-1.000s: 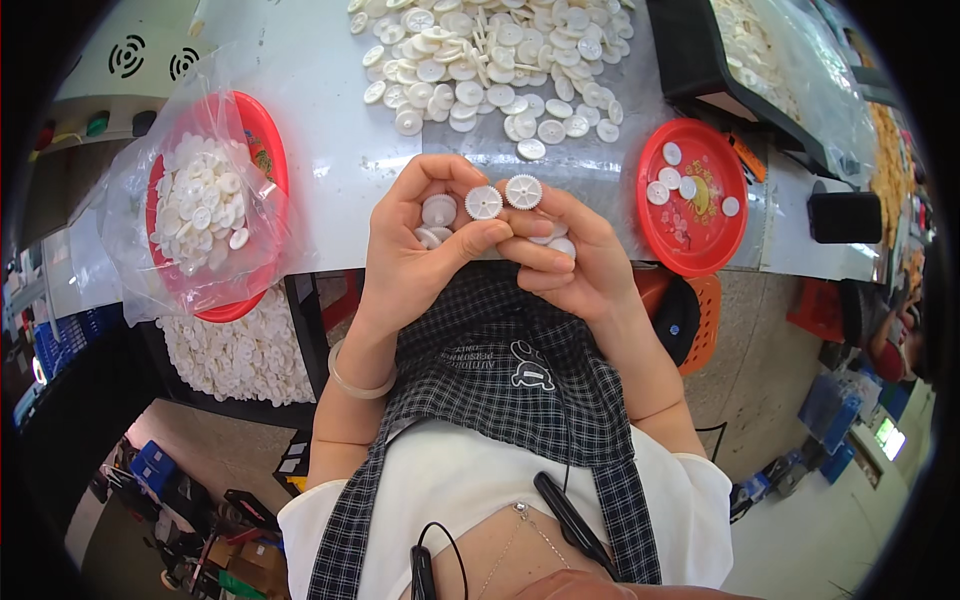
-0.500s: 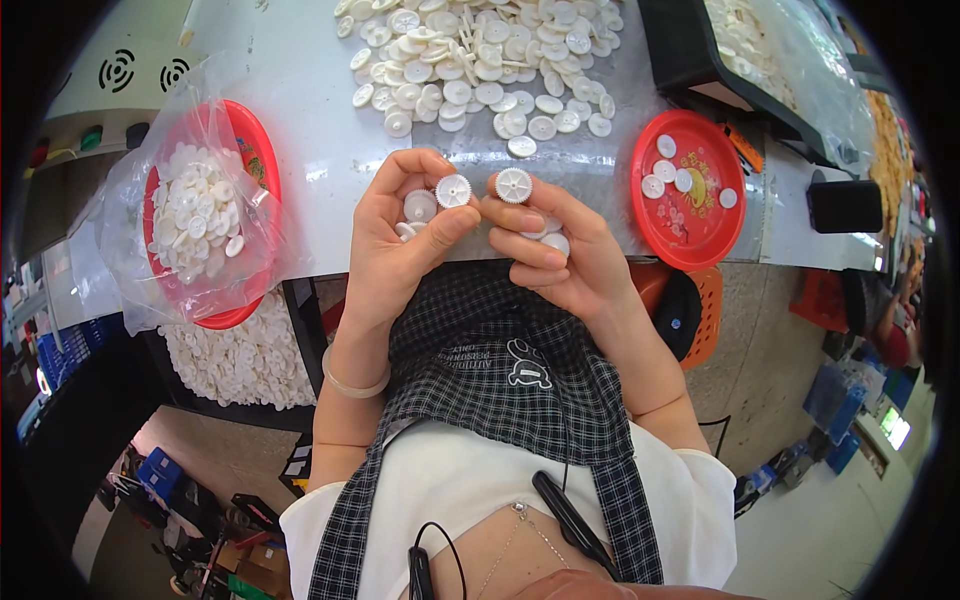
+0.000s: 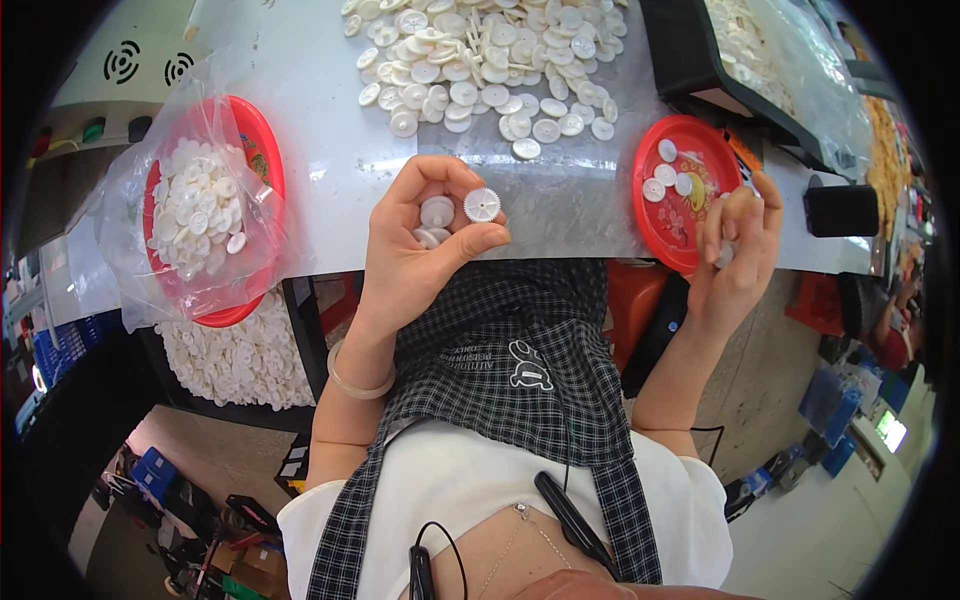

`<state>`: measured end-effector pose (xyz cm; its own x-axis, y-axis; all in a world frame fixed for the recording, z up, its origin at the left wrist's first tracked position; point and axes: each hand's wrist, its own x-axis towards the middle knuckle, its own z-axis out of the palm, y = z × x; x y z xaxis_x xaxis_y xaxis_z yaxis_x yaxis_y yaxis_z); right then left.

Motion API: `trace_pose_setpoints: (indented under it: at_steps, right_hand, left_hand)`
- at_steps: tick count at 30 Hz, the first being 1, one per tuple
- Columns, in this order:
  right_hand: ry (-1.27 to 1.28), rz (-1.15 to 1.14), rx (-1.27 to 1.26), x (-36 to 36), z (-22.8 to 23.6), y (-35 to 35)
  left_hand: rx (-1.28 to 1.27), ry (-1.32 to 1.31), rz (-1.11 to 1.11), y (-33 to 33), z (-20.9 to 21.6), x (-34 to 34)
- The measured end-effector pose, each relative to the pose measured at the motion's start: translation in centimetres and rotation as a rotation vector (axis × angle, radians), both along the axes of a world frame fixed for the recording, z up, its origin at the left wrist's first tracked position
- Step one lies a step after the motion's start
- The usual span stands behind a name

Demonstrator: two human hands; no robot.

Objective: Sort and inspect small white plastic components on a factory workbench.

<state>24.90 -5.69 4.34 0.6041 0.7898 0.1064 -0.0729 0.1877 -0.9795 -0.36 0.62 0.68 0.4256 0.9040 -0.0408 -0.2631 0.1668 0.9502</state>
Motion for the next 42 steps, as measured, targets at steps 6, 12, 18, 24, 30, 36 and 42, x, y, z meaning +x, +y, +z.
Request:
trace_pose_setpoints:
  at_steps: [6, 12, 18, 24, 30, 36, 42]
  right_hand:
    - [-0.578, 0.079, -0.105, -3.6, -1.4, 1.2]
    - [-0.823, 0.257, -0.175, -6.5, -2.6, 4.1]
    - [-0.995, 0.286, -0.164, -6.5, -4.0, 4.3]
    - [-0.888, 0.387, -0.212, -6.3, -3.0, 2.9]
    - [-0.847, 0.187, -0.229, -6.1, -2.9, 3.5]
    - [-1.015, 0.230, -0.245, -5.6, -2.5, 5.4]
    - [-1.077, 0.290, -0.255, -5.6, -2.7, 6.2]
  left_hand:
    - [-0.214, -0.125, -0.066, 0.4, 0.1, -0.9]
    - [-0.252, -0.313, -0.009, 1.6, -0.5, -1.7]
    - [0.267, 0.473, 0.185, 2.9, 1.2, 1.8]
    - [0.585, 0.733, 0.169, 4.9, 0.3, 4.2]
    - [0.686, 0.804, 0.140, 5.2, 0.0, 4.7]
    - [0.133, 0.261, 0.138, 3.6, 1.1, 2.2]
    - [-0.849, -0.958, -0.190, 1.7, 0.8, -0.1]
